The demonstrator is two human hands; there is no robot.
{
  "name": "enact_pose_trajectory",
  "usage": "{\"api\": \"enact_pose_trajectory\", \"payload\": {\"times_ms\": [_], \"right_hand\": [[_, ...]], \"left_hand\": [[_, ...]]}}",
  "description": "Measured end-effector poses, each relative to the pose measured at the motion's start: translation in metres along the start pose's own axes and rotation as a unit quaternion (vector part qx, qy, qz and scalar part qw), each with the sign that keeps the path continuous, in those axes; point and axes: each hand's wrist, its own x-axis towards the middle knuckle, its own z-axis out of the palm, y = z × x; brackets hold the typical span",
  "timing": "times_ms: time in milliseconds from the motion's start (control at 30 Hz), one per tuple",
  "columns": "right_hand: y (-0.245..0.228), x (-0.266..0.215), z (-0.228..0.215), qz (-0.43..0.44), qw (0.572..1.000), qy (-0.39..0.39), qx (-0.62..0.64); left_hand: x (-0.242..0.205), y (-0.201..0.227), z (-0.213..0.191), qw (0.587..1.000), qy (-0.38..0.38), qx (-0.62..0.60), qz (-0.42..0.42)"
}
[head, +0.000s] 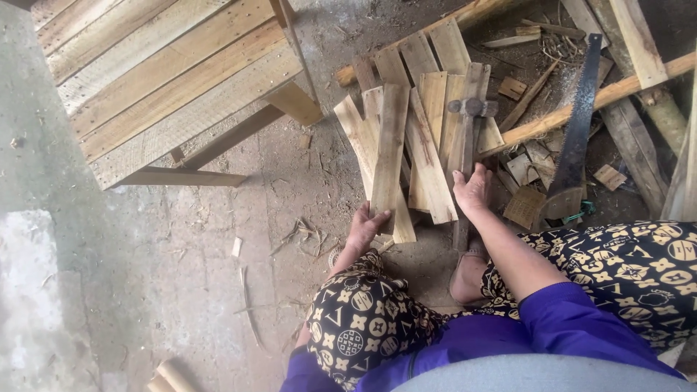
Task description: The person hammers a wooden plank into place on a small wooden stool, then repeatedly picks up, positions, and hammers additional planks to form the side of the structure. The person uses a hammer to secure each plank and adjusts their position as needed.
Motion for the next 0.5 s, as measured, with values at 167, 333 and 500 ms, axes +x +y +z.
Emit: {"api": "enact_pose_trajectory", "payload": {"times_ms": [167,333,500], "right_hand": [[-0.005,-0.011,-0.006,-0.072,0.997,0.016,0.03],[-0.021,-0.027,-0.035,-0.104,0.993,0.047,0.039],[-0.002,-0.015,-0.035,-0.124,0.988,0.092,-0.022]], "left_hand": [[-0.017,0.01,0.006,0.998,0.047,-0.02,-0.041],[-0.027,0.02,0.01,0.997,0.046,0.001,-0.058],[-0.01,-0.005,-0.003,0.997,0.021,0.055,-0.043]]}}
